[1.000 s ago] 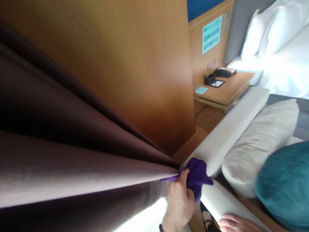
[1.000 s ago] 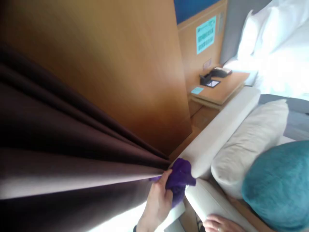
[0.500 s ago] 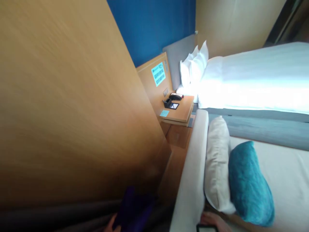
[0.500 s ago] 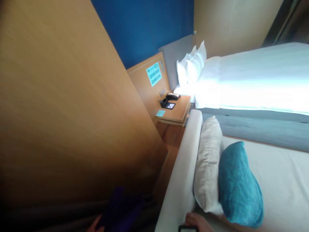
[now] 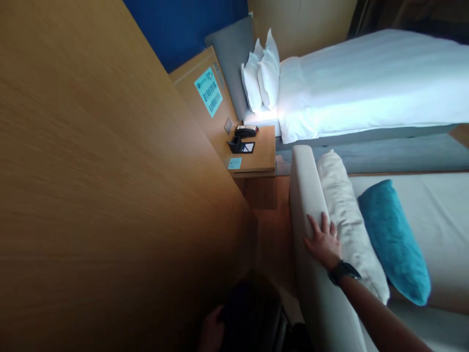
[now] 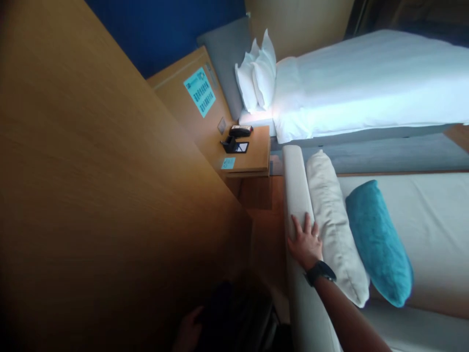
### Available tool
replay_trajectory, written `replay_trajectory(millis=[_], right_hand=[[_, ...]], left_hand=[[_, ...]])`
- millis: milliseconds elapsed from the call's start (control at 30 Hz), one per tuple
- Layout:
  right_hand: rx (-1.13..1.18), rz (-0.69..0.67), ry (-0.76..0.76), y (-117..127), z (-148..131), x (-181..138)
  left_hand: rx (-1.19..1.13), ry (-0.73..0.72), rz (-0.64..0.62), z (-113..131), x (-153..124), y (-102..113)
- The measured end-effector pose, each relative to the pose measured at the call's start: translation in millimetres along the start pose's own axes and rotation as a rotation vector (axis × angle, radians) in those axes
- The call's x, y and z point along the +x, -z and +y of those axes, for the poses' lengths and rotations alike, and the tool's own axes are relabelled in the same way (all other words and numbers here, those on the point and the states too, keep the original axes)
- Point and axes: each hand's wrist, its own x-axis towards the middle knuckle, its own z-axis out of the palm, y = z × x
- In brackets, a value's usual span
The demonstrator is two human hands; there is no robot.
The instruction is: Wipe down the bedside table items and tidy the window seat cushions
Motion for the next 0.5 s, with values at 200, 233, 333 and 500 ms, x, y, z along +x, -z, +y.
replay_trajectory(millis=[200, 233, 333, 500], right_hand=[[0.089, -0.045, -0.079, -4.4, 7.0, 27.1], [0.083, -0.061, -0.090, -4.1, 4.8, 29.6], [0.023, -0.095, -0.147, 0.6, -7.7, 33.7], [-0.104, -0.071, -0.273, 4.7, -24.6, 33.1]], left_hand=[[0.079, -0.189, -0.061, 74.1, 35.0, 23.4], [0.089, -0.237, -0.053, 84.2, 37.9, 33.3], [0.116, -0.394, 0.025, 116.9, 44.0, 65.3], [0.097, -0.594, 0.179, 160.8, 49.7, 104.0]])
